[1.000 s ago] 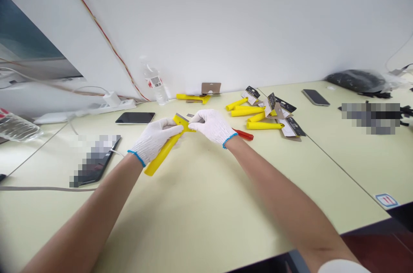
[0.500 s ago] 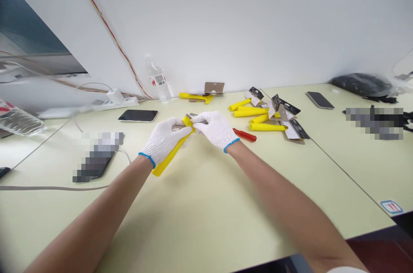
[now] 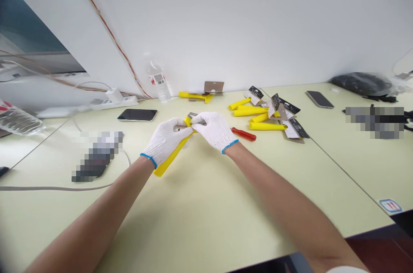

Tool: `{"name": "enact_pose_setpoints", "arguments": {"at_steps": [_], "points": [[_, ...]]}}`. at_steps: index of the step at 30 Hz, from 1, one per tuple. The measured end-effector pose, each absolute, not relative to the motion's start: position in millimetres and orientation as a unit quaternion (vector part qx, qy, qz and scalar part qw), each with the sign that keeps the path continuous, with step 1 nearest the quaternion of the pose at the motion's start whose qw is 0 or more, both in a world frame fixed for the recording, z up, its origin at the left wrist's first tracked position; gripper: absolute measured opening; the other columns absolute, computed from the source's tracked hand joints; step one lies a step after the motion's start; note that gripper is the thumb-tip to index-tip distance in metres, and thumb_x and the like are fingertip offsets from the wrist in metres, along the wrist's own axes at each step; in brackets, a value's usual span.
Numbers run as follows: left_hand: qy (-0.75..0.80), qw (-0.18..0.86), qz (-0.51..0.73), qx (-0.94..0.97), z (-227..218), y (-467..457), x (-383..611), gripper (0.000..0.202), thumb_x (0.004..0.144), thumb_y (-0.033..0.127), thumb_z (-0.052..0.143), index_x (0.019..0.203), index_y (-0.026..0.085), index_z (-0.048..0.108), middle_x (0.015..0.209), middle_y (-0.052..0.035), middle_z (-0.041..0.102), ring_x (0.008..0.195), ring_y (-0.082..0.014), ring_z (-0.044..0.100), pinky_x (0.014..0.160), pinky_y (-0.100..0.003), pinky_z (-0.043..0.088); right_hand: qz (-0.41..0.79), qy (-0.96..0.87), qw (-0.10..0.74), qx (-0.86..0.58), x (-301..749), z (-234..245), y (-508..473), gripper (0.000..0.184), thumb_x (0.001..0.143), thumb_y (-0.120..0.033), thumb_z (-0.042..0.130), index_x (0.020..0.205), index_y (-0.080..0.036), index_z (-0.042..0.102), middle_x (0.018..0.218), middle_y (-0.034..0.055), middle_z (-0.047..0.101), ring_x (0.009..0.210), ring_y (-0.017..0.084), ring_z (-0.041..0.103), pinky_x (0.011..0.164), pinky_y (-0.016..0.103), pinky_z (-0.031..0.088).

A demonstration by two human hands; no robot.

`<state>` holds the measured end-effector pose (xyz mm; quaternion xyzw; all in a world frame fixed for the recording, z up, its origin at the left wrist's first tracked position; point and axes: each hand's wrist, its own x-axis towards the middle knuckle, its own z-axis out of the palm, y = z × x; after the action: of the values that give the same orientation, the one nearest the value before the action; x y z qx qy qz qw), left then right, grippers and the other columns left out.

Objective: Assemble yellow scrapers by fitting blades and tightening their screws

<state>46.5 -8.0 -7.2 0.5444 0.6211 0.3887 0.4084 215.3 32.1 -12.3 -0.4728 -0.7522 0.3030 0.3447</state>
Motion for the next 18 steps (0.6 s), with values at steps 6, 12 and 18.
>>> {"name": "enact_pose_setpoints", "arguments": {"at_steps": [6, 12, 18], "points": [[0.629, 0.401, 0.393, 0.537, -8.8, -7.7, 47.0, 0.030, 0.080, 0.038, 0.079, 0.102, 0.017, 0.075, 0.093, -0.0052, 0.079, 0.078, -0.0193, 0.074, 0.062, -0.028, 0.063, 0.280, -0.776, 0.328, -0.461, 216.6, -10.9, 32.0, 0.020, 0.090, -0.012, 0.068, 0.100, -0.019, 0.083, 0.101, -0.0013, 0.079, 0.093, 0.015, 0.072, 0.086, 0.025, 0.051], [0.626, 0.424, 0.409, 0.510, -6.4, -9.9, 49.2, 0.025, 0.083, 0.034, 0.076, 0.100, 0.017, 0.073, 0.095, -0.0075, 0.079, 0.086, -0.0219, 0.077, 0.063, -0.028, 0.064, 0.260, -0.792, 0.333, -0.440, 216.0, -16.2, 32.8, 0.024, 0.091, -0.012, 0.066, 0.104, -0.022, 0.084, 0.105, -0.0014, 0.079, 0.098, 0.018, 0.073, 0.090, 0.029, 0.051], [0.620, 0.428, 0.416, 0.509, -5.7, -11.0, 49.3, 0.025, 0.084, 0.033, 0.074, 0.103, 0.017, 0.073, 0.099, -0.0074, 0.080, 0.091, -0.0226, 0.078, 0.066, -0.029, 0.065, 0.364, -0.733, 0.337, -0.467, 211.2, -10.7, 23.6, 0.027, 0.090, -0.012, 0.064, 0.107, -0.020, 0.082, 0.107, -0.0005, 0.078, 0.101, 0.018, 0.073, 0.088, 0.026, 0.053]]}}
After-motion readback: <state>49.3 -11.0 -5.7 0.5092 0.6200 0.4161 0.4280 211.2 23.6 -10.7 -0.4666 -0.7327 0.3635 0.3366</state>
